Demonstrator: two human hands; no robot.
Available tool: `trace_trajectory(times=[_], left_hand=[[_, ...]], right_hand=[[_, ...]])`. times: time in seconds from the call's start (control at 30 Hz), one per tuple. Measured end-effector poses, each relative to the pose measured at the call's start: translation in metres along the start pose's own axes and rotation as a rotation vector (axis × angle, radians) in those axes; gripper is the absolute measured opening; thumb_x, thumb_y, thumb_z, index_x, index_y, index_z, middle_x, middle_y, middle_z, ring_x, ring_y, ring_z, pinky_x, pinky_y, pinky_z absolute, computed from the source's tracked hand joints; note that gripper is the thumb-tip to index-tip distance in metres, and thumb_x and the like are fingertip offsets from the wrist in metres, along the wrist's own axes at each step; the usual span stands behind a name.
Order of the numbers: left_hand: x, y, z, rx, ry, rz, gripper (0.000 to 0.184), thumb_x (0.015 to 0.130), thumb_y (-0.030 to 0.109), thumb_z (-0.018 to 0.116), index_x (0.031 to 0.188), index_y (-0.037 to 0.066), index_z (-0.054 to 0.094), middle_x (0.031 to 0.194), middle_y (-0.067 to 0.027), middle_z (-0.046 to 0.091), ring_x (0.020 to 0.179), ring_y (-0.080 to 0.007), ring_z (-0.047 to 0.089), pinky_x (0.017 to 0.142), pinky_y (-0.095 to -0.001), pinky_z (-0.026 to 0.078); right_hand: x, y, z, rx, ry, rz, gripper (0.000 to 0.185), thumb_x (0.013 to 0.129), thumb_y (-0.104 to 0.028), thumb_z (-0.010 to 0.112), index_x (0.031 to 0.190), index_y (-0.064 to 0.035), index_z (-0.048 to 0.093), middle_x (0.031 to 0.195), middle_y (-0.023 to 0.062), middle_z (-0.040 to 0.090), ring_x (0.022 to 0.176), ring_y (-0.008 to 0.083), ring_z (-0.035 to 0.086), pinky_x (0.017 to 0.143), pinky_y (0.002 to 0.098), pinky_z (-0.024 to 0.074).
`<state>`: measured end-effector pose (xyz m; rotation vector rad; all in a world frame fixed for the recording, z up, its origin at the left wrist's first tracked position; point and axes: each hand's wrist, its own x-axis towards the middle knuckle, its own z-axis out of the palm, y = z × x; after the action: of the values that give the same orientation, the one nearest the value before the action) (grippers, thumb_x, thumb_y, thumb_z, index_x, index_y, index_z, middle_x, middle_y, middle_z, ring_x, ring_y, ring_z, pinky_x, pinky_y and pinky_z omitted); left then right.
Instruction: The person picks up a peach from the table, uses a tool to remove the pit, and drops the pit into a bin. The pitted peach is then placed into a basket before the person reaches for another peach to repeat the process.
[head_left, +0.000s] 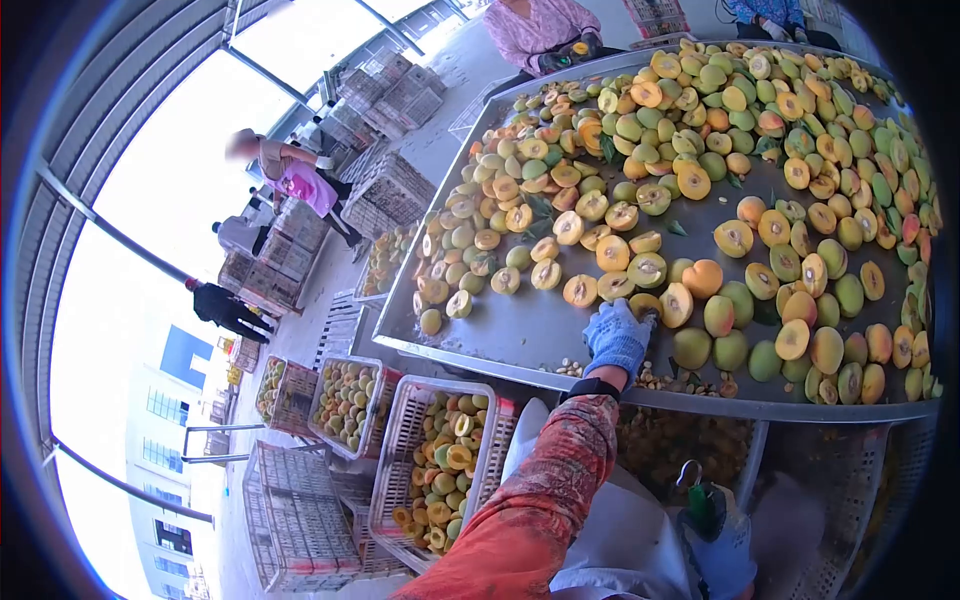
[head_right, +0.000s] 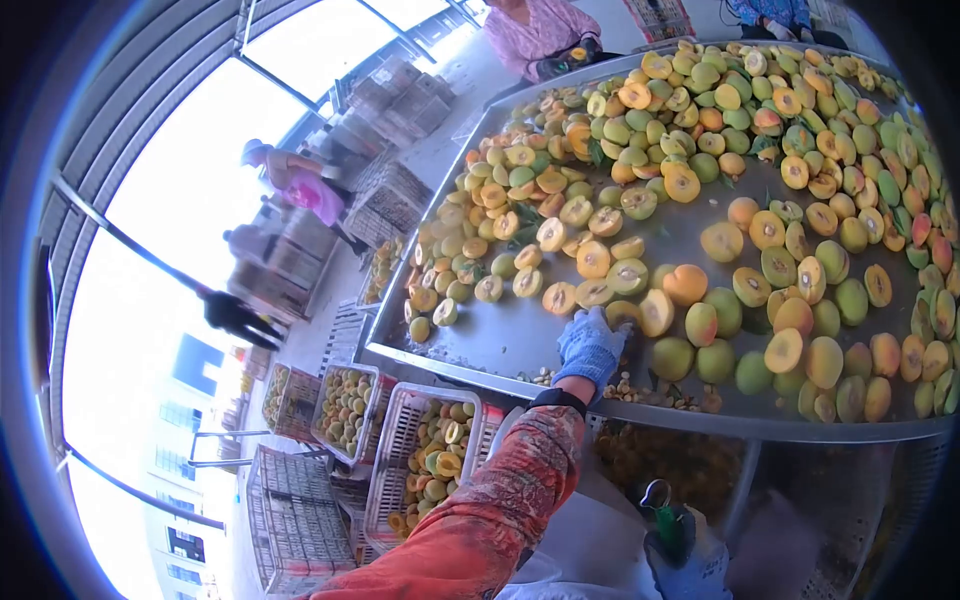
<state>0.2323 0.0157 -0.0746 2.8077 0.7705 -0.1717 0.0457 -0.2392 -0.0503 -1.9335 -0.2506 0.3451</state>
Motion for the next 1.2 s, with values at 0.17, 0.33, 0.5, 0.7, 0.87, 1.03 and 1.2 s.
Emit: trace_trajectory(times=[0.17, 0.33, 0.5, 0.7, 0.87, 1.03, 1.2], left_hand=[[-0.004, 0.003, 0.030, -0.215, 0.124, 0.273, 0.048, 0.074, 0.025, 0.067, 0.118, 0.011, 0.052, 0.113, -0.0114, 0.055, 0.102, -0.0286, 0.054, 0.086, -0.0421, 0.043], [-0.061, -0.008, -0.028, -1.812, -0.401, 0.160, 0.040, 0.076, 0.007, 0.058, 0.116, 0.005, 0.053, 0.094, -0.0085, 0.061, 0.077, -0.0211, 0.061, 0.063, -0.0323, 0.054], [-0.122, -0.039, -0.051, -2.222, -0.530, 0.099, 0.048, 0.082, 0.027, 0.055, 0.124, 0.008, 0.044, 0.108, -0.0175, 0.057, 0.089, -0.0320, 0.061, 0.082, -0.0417, 0.052], [-0.186, -0.049, -0.053, -1.875, -0.706, 0.056, 0.050, 0.088, 0.038, 0.049, 0.128, 0.008, 0.043, 0.102, -0.0158, 0.060, 0.073, -0.0257, 0.063, 0.057, -0.0311, 0.052], [-0.222, -0.062, -0.065, -1.657, -0.666, 0.144, 0.042, 0.090, 0.037, 0.048, 0.115, 0.003, 0.053, 0.086, -0.0101, 0.062, 0.047, -0.0193, 0.057, 0.033, -0.0279, 0.041], [-0.247, -0.070, -0.080, -1.330, -0.360, 0.344, 0.038, 0.091, 0.033, 0.050, 0.112, 0.001, 0.055, 0.093, -0.0089, 0.062, 0.069, -0.0150, 0.060, 0.054, -0.0265, 0.048], [-0.260, -0.074, -0.076, -0.789, 0.142, 0.624, 0.034, 0.092, 0.028, 0.050, 0.109, -0.001, 0.055, 0.103, -0.0080, 0.061, 0.089, -0.0122, 0.055, 0.078, -0.0257, 0.045]], right_hand=[[0.008, 0.011, 0.008, -0.122, 0.041, -0.167, 0.044, 0.075, -0.015, 0.069, 0.114, -0.0060, 0.051, 0.084, 0.0153, 0.062, 0.071, 0.0304, 0.062, 0.062, 0.0377, 0.0486], [-0.008, -0.007, -0.005, -0.099, 0.035, 0.069, 0.047, 0.073, -0.022, 0.071, 0.113, -0.0047, 0.052, 0.081, 0.0189, 0.062, 0.071, 0.0366, 0.061, 0.060, 0.0407, 0.0490], [-0.015, -0.023, -0.002, -0.131, 0.073, -0.056, 0.045, 0.075, -0.022, 0.070, 0.112, -0.0038, 0.054, 0.083, 0.0181, 0.063, 0.073, 0.0349, 0.062, 0.061, 0.0380, 0.0499], [-0.021, -0.048, 0.013, -0.324, 0.187, -0.446, 0.042, 0.076, -0.024, 0.068, 0.112, -0.0045, 0.054, 0.082, 0.0143, 0.064, 0.066, 0.0296, 0.063, 0.056, 0.0362, 0.0491], [-0.032, -0.059, 0.026, -0.516, 0.191, -0.478, 0.045, 0.077, -0.029, 0.066, 0.112, -0.0041, 0.054, 0.074, 0.0132, 0.062, 0.061, 0.0286, 0.061, 0.052, 0.0361, 0.0479], [-0.047, -0.065, 0.039, -0.605, 0.163, -0.480, 0.045, 0.079, -0.031, 0.065, 0.113, -0.0036, 0.054, 0.071, 0.0133, 0.061, 0.059, 0.0269, 0.061, 0.051, 0.0356, 0.0476], [-0.063, -0.076, 0.051, -0.520, 0.066, -0.367, 0.043, 0.080, -0.033, 0.063, 0.109, -0.0033, 0.054, 0.069, 0.0145, 0.061, 0.057, 0.0267, 0.061, 0.048, 0.0356, 0.0466]])
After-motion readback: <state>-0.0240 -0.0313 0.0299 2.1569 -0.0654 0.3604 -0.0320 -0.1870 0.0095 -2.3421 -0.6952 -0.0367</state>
